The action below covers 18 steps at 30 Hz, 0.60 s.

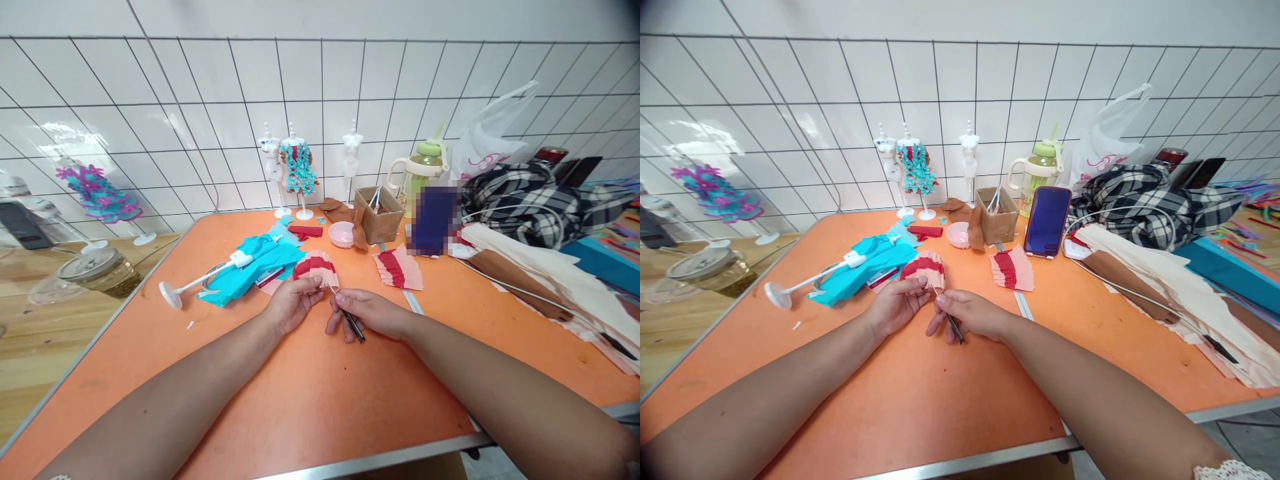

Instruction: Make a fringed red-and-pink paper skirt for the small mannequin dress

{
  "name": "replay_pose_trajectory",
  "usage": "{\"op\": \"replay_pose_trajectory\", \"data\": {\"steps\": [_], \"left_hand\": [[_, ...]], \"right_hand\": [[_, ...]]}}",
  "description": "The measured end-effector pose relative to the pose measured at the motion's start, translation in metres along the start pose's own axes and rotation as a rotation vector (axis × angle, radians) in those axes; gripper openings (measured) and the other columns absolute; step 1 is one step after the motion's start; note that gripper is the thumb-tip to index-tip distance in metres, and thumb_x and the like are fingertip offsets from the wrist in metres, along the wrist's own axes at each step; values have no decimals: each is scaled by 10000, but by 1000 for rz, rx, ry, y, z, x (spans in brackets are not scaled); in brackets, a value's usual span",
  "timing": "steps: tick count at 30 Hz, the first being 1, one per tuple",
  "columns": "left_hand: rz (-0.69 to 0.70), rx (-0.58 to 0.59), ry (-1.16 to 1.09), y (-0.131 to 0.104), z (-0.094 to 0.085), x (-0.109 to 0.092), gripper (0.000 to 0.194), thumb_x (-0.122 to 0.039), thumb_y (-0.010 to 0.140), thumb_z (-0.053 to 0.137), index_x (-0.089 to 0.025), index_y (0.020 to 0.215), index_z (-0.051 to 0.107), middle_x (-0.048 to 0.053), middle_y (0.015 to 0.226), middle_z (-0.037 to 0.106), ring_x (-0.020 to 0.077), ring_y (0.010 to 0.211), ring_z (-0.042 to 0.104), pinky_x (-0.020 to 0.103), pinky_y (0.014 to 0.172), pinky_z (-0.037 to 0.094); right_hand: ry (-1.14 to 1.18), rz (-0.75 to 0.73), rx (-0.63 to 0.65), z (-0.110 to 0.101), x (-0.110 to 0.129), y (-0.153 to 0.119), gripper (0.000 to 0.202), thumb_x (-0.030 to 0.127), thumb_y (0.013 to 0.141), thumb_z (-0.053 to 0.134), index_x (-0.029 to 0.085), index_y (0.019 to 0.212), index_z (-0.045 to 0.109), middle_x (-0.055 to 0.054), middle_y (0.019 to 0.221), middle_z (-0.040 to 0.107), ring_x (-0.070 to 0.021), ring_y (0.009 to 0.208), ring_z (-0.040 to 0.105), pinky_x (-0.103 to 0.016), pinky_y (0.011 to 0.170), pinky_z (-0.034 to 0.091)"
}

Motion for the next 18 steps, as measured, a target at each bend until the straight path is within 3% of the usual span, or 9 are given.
{"op": "replay_pose_trajectory", "data": {"steps": [18], "left_hand": [[-9,9,10,-2,3,0,107,-142,635,757,-116,708,683,46,695,702,133,672,646,250,705,510]], "right_hand": [[2,-27,-48,-4,-2,1,407,600,890,498,192,876,493,-70,855,741,-99,482,585,-233,493,486]]}}
Point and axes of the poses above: each hand's wrist, its own y-axis towards the middle knuckle, its own z-axis out of the palm, x = y × z, the point moved 9 cm from there along y, towards the middle knuckle
